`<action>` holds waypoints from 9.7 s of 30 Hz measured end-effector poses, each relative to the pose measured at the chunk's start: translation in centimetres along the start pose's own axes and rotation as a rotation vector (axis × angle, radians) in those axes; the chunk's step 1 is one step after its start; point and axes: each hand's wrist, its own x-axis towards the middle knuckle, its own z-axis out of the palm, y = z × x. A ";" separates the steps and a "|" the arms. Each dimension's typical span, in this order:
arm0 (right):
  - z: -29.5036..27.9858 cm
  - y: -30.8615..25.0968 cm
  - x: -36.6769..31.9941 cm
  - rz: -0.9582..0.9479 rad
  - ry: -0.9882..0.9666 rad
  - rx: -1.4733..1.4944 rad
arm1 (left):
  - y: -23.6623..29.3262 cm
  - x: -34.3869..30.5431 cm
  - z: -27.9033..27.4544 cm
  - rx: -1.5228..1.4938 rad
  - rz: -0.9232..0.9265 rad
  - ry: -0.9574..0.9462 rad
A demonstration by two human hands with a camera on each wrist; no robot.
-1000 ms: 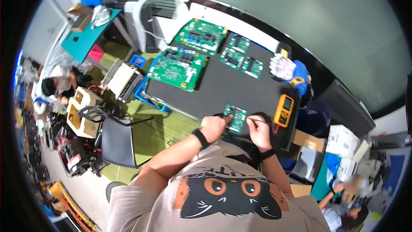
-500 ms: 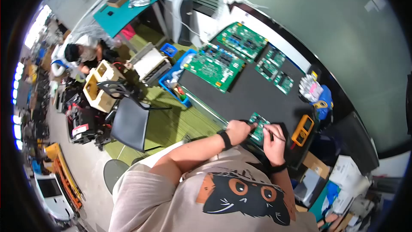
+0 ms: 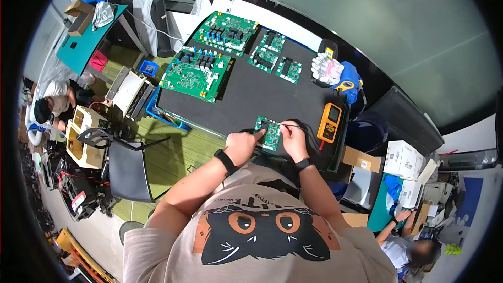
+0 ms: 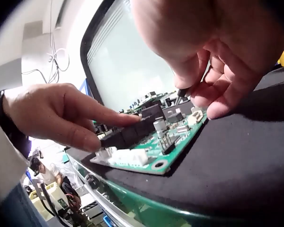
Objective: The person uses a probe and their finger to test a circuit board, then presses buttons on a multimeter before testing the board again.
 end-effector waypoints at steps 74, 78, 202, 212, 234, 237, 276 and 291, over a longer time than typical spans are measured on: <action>-1.6 -2.4 0.5 -0.378 -0.159 -0.403 | -0.1 0.3 0.6 -0.029 -0.040 0.032; -1.4 -2.7 0.5 -0.335 -0.167 -0.431 | -0.2 0.1 0.4 -0.050 -0.027 0.037; -0.8 -1.7 -0.6 -0.272 -0.036 -0.355 | -0.5 0.2 1.0 -0.044 -0.025 0.031; -0.5 -1.9 -0.6 -0.407 -0.022 -0.463 | -0.2 0.0 0.4 0.001 -0.012 0.010; -1.6 -1.7 -0.2 -0.340 -0.127 -0.370 | 0.0 0.0 0.4 0.000 -0.020 0.030; -1.5 -1.7 -0.1 -0.285 -0.126 -0.366 | -0.2 0.0 1.8 -0.004 -0.035 0.123; -1.7 -1.2 0.1 -0.448 -0.172 -0.422 | -0.2 0.0 0.4 -0.028 -0.006 0.047; -1.5 -1.9 -0.7 -0.328 -0.133 -0.381 | -0.5 0.0 1.0 -0.059 -0.005 0.141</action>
